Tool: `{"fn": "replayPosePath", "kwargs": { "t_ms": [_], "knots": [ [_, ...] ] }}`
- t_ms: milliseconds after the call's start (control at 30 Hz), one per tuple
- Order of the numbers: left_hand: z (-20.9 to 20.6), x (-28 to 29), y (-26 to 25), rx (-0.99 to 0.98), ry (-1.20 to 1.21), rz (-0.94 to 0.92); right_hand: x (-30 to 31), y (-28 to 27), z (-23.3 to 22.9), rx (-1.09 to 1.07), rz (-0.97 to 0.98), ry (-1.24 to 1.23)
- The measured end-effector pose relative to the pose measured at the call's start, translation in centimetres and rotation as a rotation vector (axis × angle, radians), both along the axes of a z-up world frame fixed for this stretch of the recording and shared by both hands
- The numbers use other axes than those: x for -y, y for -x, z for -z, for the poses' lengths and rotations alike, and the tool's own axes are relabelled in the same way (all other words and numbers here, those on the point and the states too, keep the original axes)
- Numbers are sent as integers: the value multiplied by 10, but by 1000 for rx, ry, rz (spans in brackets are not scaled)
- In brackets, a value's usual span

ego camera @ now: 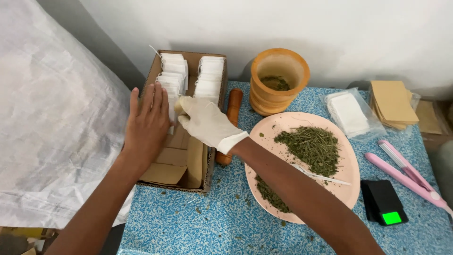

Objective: The person fills white tea bags with dried green herbs using a white plastic spoon. They scoop the herbs from a pink plate, place them into the open tea bag, and then set the filled bag into a cardboard box. The process is repeated for multiple tea bags.

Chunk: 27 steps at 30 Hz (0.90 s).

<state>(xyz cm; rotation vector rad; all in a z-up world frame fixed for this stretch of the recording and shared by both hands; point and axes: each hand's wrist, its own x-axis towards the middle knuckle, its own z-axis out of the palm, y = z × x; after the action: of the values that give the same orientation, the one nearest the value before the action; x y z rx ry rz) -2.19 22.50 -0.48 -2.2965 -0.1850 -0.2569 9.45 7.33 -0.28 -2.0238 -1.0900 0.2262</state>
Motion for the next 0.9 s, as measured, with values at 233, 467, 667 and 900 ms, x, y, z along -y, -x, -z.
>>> {"fn": "replayPosePath", "kwargs": {
  "t_ms": [233, 467, 667, 900],
  "knots": [
    [-33, 110, -21, 82, 314, 155, 101, -4, -41, 19, 226, 258],
    [17, 213, -91, 425, 410, 692, 221, -19, -42, -31, 501, 296],
    [57, 310, -142, 332, 514, 815, 342, -38, -1, -51, 725, 314],
    [119, 392, -223, 294, 854, 933, 452, -79, 60, 63, 953, 520]
  ]
}}
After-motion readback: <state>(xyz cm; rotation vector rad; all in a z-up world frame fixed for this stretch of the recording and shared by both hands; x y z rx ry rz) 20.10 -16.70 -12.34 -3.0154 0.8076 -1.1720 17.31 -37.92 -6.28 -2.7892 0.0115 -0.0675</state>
